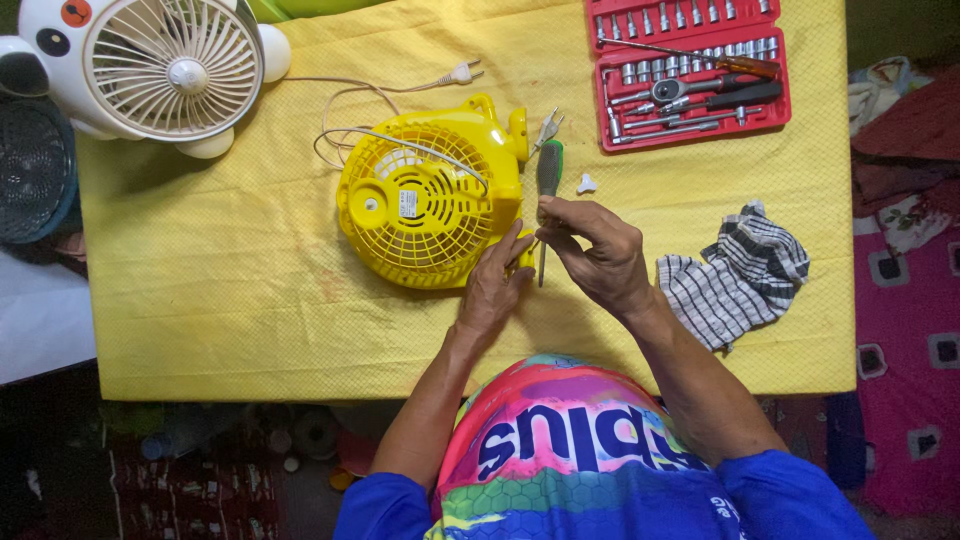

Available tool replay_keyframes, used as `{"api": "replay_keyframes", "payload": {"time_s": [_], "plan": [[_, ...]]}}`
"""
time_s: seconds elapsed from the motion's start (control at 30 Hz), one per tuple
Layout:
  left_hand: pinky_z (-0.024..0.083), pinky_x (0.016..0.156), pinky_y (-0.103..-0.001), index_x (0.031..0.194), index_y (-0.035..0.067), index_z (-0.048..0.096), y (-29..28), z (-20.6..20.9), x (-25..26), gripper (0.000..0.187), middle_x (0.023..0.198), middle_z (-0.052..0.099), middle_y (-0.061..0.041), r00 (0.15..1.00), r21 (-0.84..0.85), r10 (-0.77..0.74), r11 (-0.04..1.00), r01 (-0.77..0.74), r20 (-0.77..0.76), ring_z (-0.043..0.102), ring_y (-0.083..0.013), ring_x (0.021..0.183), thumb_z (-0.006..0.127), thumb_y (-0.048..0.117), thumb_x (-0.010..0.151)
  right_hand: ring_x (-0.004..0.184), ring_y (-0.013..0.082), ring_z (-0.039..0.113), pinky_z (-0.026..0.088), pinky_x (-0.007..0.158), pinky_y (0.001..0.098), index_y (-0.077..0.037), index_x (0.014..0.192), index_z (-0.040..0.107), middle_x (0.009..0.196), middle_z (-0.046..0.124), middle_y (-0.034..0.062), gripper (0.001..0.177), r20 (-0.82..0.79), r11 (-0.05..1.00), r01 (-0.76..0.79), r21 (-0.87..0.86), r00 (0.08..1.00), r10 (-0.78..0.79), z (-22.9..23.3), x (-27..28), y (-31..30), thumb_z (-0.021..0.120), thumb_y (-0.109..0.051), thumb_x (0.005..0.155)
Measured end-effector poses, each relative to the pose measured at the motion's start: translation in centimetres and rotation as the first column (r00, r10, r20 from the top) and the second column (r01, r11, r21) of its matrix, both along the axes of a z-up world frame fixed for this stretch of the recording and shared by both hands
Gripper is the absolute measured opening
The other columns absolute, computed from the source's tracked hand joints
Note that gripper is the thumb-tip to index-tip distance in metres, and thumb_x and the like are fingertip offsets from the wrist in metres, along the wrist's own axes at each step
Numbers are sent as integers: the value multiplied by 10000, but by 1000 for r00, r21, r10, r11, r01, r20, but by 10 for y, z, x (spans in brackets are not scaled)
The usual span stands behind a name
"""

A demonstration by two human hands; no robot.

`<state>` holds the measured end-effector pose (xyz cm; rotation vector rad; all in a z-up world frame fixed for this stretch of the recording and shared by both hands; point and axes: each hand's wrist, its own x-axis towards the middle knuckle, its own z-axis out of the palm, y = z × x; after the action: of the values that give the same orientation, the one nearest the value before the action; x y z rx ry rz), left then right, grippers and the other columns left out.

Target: The person uses a screwdriver to remove screws from the back grille of a yellow electric fan. They unscrew multiple fasteners and place them on the table, then handle a small white plastic piece near the fan's base.

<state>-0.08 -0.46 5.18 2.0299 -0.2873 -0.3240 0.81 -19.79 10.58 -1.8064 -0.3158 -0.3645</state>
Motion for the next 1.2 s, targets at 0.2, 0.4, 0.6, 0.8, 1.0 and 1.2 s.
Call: {"api": "replay_keyframes", "payload": {"time_s": [0.2,0.4,0.6,0.8,1.0,1.2], "plan": [[481,1077,-380,1573,87,373,1,-4,-1,763,1363,694,-95,1000,6,-7,1000,7,4,639,-286,1255,725,43,897,1047,175,743,663,907,276,-20,1292,642,1154,720,130,407,17,999,15,43,1000,-16,-5,-2,1,781,73,920],[471,1081,-382,1574,82,362,1,0,0,766,1364,699,-84,1000,19,-10,1000,11,-15,627,-282,1251,732,53,904,989,162,740,631,863,264,-25,1253,677,1096,742,107,396,18,1000,25,-8,1000,-25,-5,-3,1,814,68,893],[486,1075,-366,1570,90,395,0,1,0,749,1348,706,-71,999,29,3,1000,-1,-47,654,-252,1246,729,49,902,1055,182,742,657,924,285,-9,1283,651,1143,723,127,395,13,999,-10,46,1000,9,-1,0,-1,779,75,919],[475,1069,-378,1563,66,380,0,1,1,758,1347,714,-86,1000,45,-17,999,17,16,640,-279,1238,736,52,894,1012,159,738,652,871,261,-23,1275,660,1109,726,117,382,2,998,-17,56,1000,17,2,-1,0,776,74,924],[477,1085,-379,1580,46,350,3,-2,0,751,1372,694,-96,998,21,-40,999,39,51,634,-286,1254,720,72,927,976,183,747,623,834,285,-47,1262,674,1109,740,121,397,4,992,-124,29,992,124,4,-6,-5,770,81,898],[523,1037,-353,1576,58,367,1,-6,-1,761,1383,683,-106,999,8,-1,1000,1,-36,663,-257,1214,722,74,903,1044,218,753,620,878,302,-57,1260,674,1169,743,123,383,-25,991,-132,-22,991,131,3,-5,-10,755,71,908]]}}
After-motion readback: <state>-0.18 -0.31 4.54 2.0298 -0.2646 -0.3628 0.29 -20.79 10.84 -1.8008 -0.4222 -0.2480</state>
